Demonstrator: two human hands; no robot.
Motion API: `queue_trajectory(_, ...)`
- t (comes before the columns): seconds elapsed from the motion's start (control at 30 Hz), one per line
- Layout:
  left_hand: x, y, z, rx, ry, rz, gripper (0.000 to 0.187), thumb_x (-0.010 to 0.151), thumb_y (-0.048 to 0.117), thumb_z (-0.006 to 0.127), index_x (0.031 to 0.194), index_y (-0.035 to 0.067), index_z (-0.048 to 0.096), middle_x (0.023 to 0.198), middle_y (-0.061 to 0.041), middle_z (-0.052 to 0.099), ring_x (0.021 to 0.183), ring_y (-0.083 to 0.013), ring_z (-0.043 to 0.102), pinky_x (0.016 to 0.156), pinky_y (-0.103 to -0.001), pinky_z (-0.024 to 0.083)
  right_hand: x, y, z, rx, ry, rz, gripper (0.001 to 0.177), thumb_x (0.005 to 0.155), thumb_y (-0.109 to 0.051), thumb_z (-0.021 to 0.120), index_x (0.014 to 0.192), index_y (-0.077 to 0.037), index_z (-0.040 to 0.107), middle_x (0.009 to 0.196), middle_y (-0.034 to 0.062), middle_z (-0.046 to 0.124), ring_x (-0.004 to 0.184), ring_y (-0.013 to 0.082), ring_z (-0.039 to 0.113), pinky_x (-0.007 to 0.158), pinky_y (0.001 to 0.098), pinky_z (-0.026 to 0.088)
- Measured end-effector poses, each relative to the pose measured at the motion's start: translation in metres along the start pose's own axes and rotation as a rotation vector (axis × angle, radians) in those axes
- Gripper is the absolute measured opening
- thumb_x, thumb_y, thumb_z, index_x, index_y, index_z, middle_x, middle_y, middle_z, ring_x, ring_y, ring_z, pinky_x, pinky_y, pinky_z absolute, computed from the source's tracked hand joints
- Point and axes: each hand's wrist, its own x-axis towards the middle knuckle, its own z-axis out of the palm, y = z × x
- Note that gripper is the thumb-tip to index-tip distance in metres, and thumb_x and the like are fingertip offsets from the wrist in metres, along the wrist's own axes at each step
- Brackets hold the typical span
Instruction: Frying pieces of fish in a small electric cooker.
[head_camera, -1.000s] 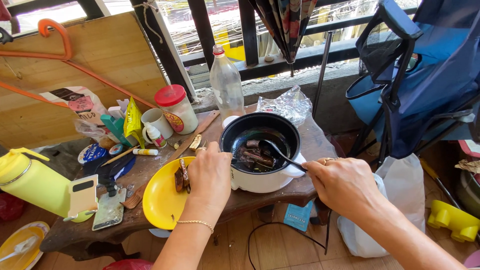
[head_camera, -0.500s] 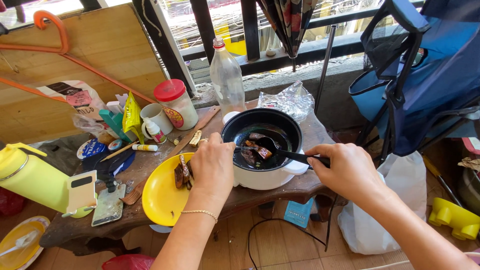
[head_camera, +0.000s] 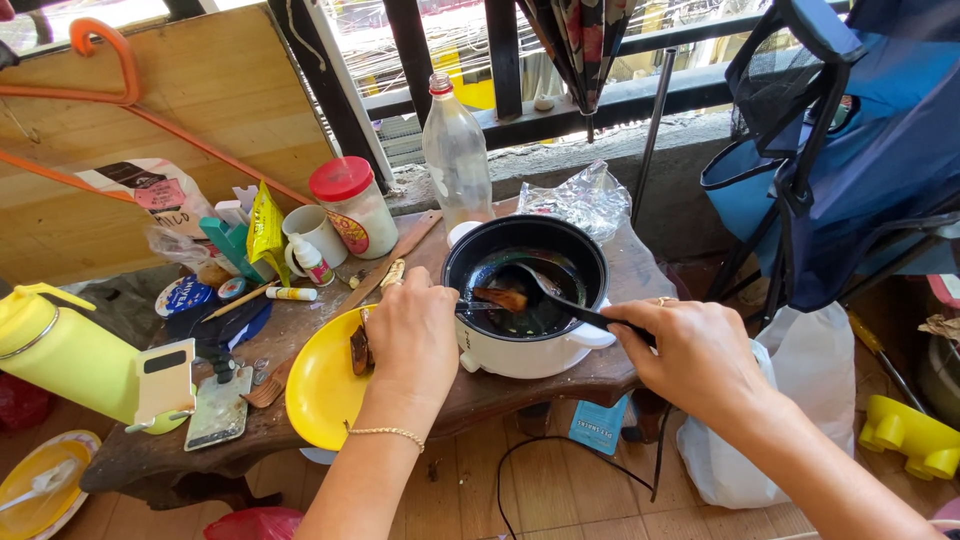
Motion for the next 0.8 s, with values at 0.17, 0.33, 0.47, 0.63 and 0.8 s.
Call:
queue_trajectory(0.17, -0.003, -0.002, -0.007, 0.005, -0.006, -0.003, 0.013, 0.085, 0.015, 0.07, 0.089, 0.015, 0.083, 0.098, -0.012, 0.066, 0.096, -0.0328, 0.067, 0.078, -0.046, 0.057, 0.004, 0.019, 0.011, -0.17, 0.023, 0.012, 0.02, 0.086, -0.023, 0.069, 0.102, -0.018, 0.081, 0.08, 0.0091, 0.076, 0.066, 0.0298, 0.071, 0.056, 0.0425, 0.054)
queue_trajectory(0.33, -0.002, -0.005, -0.018, 0.02, 0.006, -0.009, 0.013, 0.085, 0.016, 0.071, 0.09, 0.014, 0.083, 0.098, -0.011, 0.066, 0.096, -0.0335, 0.067, 0.077, -0.046, 0.057, 0.006, 0.019, 0.016, -0.227, -0.046, 0.016, 0.02, 0.087, -0.026, 0.07, 0.101, -0.019, 0.081, 0.077, 0.0096, 0.075, 0.065, 0.0297, 0.071, 0.057, 0.0423, 0.055)
queue_trajectory(0.47, -0.002, -0.011, -0.028, 0.061, 0.056, 0.022, 0.013, 0.084, 0.015, 0.072, 0.09, 0.016, 0.083, 0.096, -0.01, 0.067, 0.096, -0.0323, 0.067, 0.077, -0.045, 0.057, 0.002, 0.004, 0.01, -0.094, -0.036, 0.01, 0.019, 0.083, -0.024, 0.071, 0.097, -0.017, 0.082, 0.078, 0.0107, 0.075, 0.065, 0.0317, 0.071, 0.057, 0.0428, 0.055)
queue_trajectory(0.63, -0.003, -0.014, -0.053, 0.046, 0.062, 0.008, 0.017, 0.074, 0.019, 0.081, 0.091, 0.019, 0.084, 0.094, -0.009, 0.066, 0.094, -0.0332, 0.066, 0.075, -0.046, 0.056, 0.003, -0.019, 0.002, 0.002, -0.114, 0.081, 0.018, 0.08, -0.025, 0.072, 0.094, -0.018, 0.082, 0.071, 0.0138, 0.073, 0.065, 0.0345, 0.07, 0.059, 0.0455, 0.055)
queue_trajectory(0.8, -0.01, -0.022, -0.075, 0.047, 0.146, 0.056, 0.019, 0.074, 0.018, 0.083, 0.094, 0.018, 0.083, 0.091, -0.007, 0.066, 0.09, -0.0304, 0.067, 0.075, -0.044, 0.056, 0.01, -0.027, -0.005, 0.042, -0.279, 0.298, 0.022, 0.083, -0.033, 0.076, 0.102, -0.025, 0.084, 0.063, 0.0146, 0.071, 0.064, 0.0325, 0.07, 0.063, 0.0437, 0.055)
